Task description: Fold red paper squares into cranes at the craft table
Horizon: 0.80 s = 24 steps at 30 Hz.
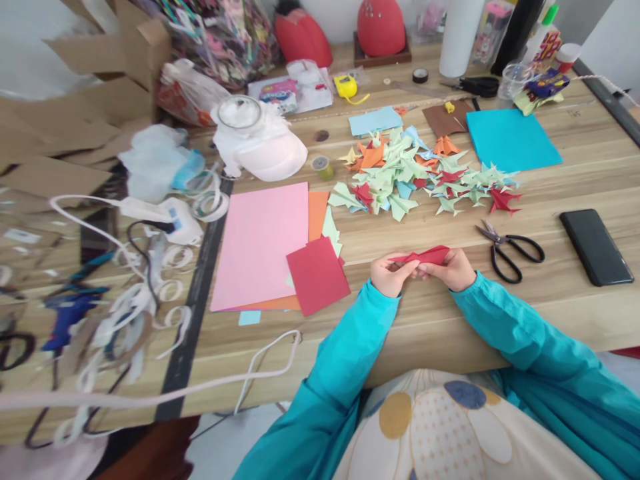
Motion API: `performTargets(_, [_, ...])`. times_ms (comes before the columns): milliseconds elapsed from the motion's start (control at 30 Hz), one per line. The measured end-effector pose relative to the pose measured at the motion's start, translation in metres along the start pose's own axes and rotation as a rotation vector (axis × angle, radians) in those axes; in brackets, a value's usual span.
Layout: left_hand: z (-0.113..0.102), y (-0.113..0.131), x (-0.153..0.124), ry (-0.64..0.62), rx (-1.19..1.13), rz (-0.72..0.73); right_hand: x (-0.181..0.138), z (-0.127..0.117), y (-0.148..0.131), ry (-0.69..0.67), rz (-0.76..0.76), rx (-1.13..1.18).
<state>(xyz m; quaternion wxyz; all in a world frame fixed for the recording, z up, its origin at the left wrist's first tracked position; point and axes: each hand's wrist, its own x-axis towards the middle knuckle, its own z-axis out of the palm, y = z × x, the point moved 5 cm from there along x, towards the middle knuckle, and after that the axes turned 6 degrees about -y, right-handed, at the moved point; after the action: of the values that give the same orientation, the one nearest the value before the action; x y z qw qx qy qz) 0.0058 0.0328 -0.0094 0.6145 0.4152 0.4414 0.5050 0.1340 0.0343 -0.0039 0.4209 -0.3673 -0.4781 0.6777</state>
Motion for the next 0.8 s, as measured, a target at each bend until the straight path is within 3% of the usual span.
performTargets(400, [0.002,-0.007,0.003,-0.075,-0.094,0.035,-0.001,0.000,-0.007,-0.025,-0.100,-0.108])
performTargets(567, [0.003,0.005,0.001,-0.052,0.003,0.124,-0.002,0.001,-0.006,-0.047,-0.076,-0.141])
performTargets(800, [0.001,0.011,0.000,-0.069,0.092,0.166,-0.003,-0.007,-0.008,0.061,-0.100,-0.304])
